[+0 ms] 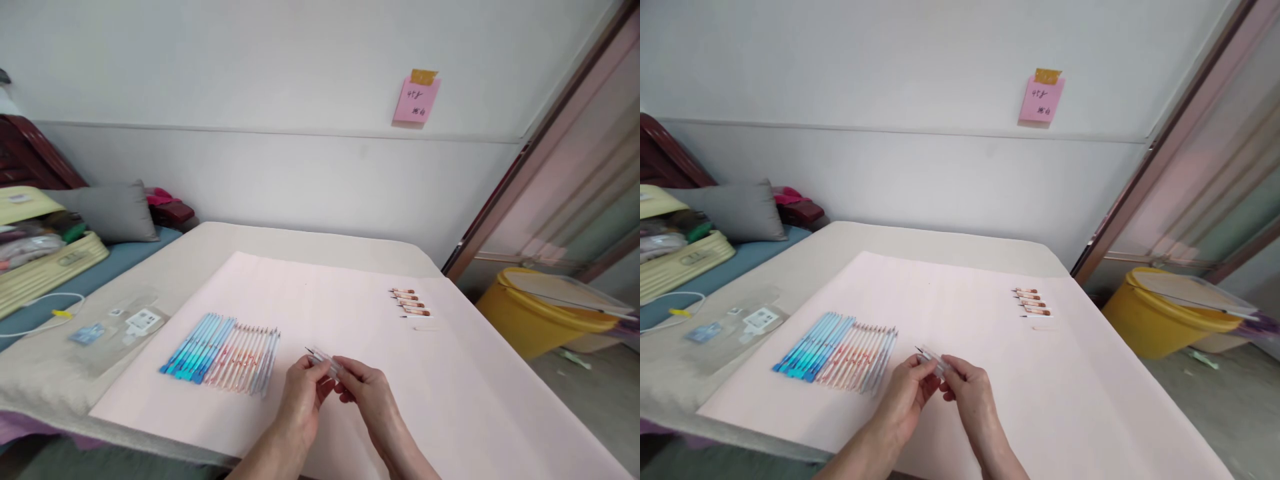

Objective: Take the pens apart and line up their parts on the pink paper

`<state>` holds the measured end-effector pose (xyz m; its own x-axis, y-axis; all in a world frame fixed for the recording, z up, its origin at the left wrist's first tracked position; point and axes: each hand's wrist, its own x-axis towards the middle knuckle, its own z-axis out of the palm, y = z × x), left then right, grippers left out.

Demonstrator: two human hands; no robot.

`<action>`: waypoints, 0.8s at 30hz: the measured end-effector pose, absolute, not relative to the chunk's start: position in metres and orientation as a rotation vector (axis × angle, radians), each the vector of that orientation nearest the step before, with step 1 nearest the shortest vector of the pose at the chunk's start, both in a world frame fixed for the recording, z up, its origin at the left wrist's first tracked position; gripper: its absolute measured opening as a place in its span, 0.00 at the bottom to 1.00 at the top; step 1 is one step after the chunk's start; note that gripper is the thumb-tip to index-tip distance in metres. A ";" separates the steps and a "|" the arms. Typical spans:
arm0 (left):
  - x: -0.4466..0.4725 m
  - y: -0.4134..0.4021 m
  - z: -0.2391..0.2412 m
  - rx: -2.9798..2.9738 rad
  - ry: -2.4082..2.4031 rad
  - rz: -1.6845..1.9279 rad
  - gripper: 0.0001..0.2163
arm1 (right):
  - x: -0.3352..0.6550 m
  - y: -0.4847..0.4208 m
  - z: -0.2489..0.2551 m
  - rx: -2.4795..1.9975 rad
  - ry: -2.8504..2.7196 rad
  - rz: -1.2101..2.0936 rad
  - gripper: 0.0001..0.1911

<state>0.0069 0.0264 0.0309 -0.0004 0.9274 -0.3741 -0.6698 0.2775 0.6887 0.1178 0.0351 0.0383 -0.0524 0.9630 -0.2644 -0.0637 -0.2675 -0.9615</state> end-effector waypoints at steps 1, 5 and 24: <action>0.007 0.026 0.031 0.352 0.921 1.301 0.05 | 0.118 0.035 0.038 -1.341 -1.045 1.464 0.16; 0.006 0.027 0.032 0.315 0.981 1.332 0.05 | 0.120 0.035 0.040 -1.379 -1.037 1.473 0.16; 0.005 0.023 0.035 0.432 1.078 1.253 0.09 | 0.124 0.035 0.038 -1.289 -0.899 1.585 0.15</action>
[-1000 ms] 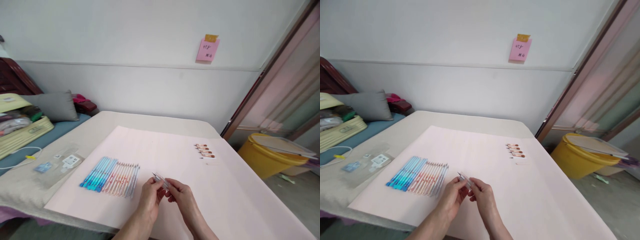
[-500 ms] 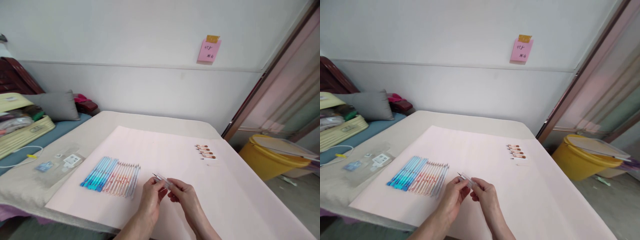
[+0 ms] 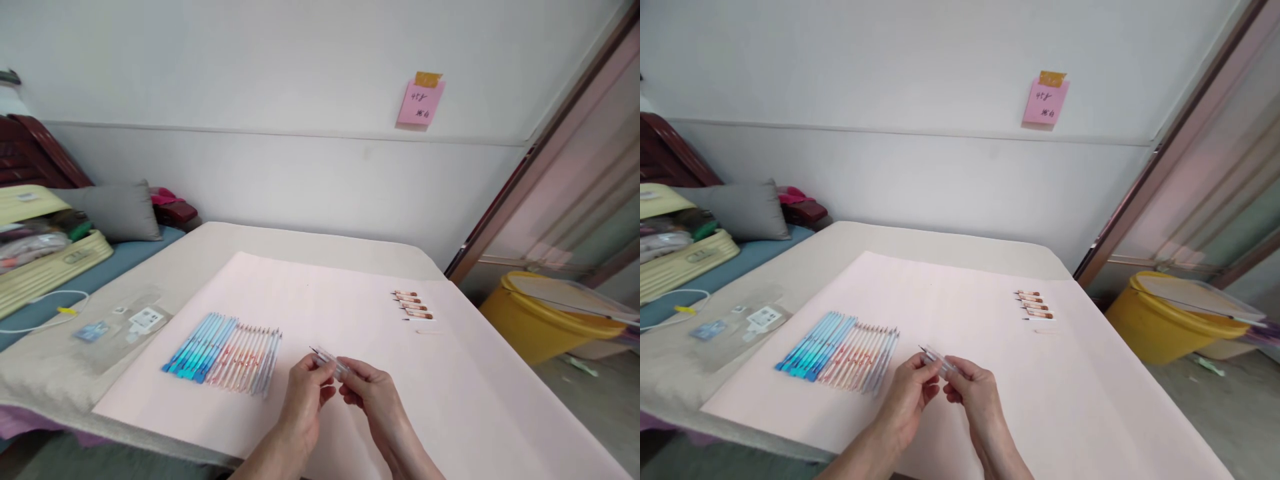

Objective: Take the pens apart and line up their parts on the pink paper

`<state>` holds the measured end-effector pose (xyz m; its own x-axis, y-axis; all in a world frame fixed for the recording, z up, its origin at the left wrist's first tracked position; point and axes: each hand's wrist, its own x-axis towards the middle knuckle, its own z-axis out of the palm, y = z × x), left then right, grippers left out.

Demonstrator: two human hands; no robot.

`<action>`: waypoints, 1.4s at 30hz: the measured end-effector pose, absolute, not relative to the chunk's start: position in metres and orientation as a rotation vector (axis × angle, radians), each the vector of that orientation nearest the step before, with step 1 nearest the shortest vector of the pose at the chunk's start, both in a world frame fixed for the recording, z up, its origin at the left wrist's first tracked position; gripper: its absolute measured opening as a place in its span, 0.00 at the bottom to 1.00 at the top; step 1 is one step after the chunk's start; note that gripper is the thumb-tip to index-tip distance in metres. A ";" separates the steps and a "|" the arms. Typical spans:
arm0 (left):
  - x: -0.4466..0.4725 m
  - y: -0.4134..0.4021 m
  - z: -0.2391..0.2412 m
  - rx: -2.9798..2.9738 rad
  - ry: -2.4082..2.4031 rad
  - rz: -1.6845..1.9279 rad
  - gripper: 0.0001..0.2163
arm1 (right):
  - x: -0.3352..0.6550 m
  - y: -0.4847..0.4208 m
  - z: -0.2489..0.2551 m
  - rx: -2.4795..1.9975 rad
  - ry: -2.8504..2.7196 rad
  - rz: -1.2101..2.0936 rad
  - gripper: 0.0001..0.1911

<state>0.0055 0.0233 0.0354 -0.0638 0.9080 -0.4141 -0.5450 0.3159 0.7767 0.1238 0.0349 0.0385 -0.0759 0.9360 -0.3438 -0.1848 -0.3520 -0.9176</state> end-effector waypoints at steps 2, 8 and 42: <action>0.006 0.023 0.036 0.430 1.030 1.245 0.09 | 0.125 0.035 0.039 -1.283 -0.899 1.588 0.15; 0.005 0.025 0.036 0.365 1.028 1.324 0.09 | 0.128 0.037 0.040 -1.306 -0.904 1.539 0.16; 0.004 0.028 0.040 0.376 0.918 1.232 0.08 | 0.128 0.043 0.035 -1.218 -0.881 1.615 0.16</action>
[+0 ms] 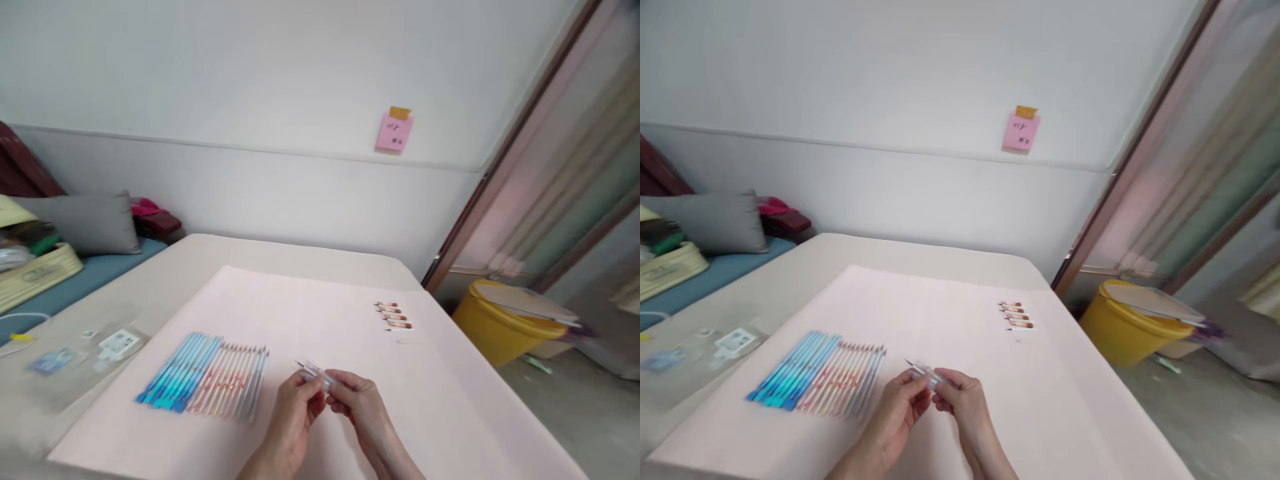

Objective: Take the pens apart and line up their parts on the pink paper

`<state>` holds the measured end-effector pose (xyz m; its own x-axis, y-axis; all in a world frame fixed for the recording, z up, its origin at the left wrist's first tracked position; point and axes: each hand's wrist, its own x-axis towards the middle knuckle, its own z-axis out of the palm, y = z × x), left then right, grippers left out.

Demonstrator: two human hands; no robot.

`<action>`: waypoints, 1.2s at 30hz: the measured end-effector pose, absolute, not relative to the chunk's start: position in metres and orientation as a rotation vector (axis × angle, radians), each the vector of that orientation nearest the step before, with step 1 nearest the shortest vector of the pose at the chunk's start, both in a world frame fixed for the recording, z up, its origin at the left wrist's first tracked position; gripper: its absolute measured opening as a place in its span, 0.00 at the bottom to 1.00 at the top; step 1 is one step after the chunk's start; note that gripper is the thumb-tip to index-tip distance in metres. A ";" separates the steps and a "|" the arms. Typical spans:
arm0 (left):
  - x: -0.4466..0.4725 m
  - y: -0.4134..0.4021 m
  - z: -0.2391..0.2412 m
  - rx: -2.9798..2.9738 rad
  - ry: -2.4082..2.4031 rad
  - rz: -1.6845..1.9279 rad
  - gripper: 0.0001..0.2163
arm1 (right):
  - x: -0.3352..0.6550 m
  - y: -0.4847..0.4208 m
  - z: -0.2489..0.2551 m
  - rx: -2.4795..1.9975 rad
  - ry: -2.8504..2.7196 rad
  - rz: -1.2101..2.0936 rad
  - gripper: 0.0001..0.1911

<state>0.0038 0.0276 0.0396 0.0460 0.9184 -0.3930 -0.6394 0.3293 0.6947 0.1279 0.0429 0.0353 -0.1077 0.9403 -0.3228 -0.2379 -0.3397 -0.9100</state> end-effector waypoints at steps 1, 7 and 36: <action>0.003 0.028 0.040 0.379 0.941 1.212 0.09 | 0.129 0.044 0.035 -1.216 -0.884 1.608 0.15; -0.004 0.032 0.041 0.334 1.052 1.132 0.16 | 0.169 0.062 0.033 -1.320 -0.924 1.463 0.14; 0.005 0.056 0.014 0.151 1.155 1.008 0.12 | 0.406 0.169 -0.019 -1.559 -0.907 1.327 0.11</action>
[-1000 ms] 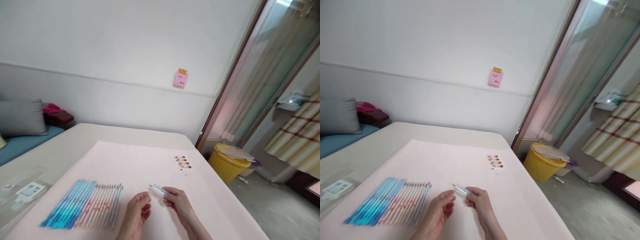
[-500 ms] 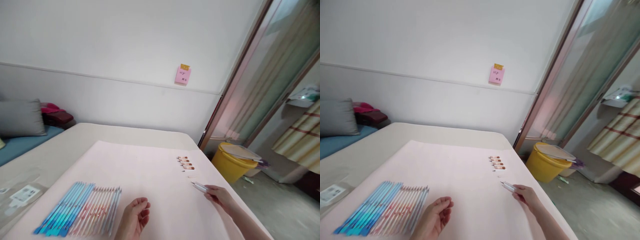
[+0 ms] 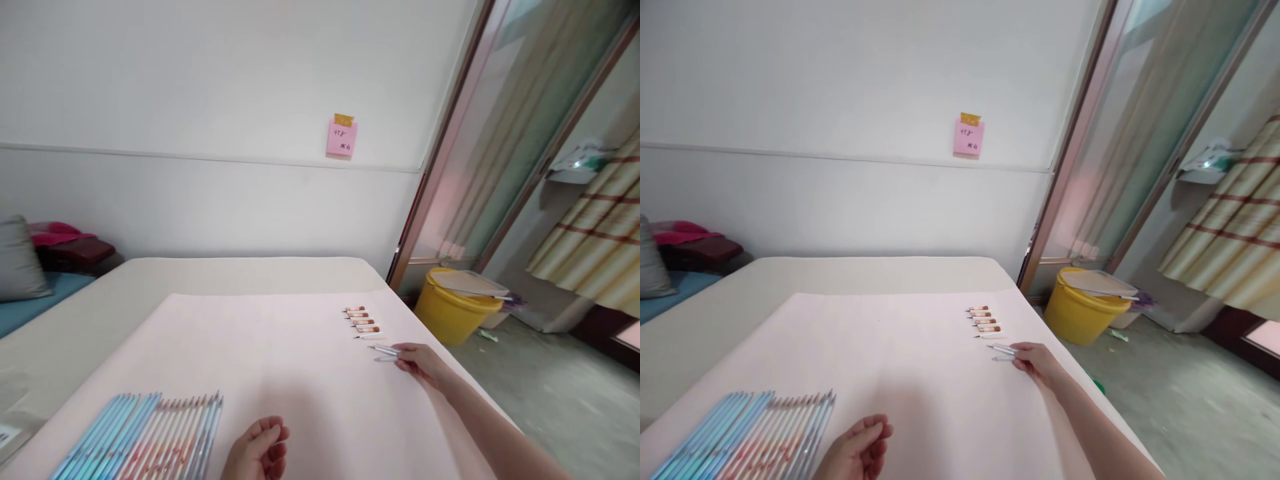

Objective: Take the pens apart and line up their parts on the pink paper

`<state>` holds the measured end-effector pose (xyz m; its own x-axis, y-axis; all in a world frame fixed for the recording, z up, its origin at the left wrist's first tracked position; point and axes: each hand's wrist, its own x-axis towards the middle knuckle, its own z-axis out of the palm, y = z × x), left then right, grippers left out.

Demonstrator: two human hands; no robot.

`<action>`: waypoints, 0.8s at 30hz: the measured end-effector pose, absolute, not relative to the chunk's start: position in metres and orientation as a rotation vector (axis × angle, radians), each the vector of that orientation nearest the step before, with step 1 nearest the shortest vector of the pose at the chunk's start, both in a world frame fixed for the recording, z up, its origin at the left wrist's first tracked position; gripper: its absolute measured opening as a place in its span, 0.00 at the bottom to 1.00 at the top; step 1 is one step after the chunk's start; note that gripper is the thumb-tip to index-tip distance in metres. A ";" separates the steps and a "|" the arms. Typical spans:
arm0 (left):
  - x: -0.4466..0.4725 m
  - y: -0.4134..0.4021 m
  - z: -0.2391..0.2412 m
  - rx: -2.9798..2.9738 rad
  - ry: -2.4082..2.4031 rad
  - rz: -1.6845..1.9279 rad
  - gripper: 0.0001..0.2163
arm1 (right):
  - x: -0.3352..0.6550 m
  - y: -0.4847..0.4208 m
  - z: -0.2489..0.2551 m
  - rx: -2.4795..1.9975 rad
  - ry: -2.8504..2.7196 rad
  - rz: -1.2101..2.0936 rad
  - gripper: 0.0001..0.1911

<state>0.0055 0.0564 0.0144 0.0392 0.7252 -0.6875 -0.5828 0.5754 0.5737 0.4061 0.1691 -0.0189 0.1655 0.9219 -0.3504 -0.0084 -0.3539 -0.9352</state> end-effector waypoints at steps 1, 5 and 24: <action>0.006 0.056 0.014 0.153 1.154 1.006 0.12 | 0.407 0.168 -0.020 -1.560 -0.931 1.325 0.12; 0.007 0.056 0.013 0.158 1.142 0.993 0.12 | 0.404 0.169 -0.024 -1.581 -1.039 1.285 0.13; 0.002 0.056 0.014 0.157 1.062 1.008 0.11 | 0.383 0.143 -0.015 -2.073 -1.591 0.309 0.22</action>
<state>0.0021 0.0558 0.0141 0.1083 0.7505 -0.6519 -0.6115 0.5674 0.5516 0.3827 0.1426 -0.0148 0.2897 0.9493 0.1222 0.8345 -0.1880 -0.5179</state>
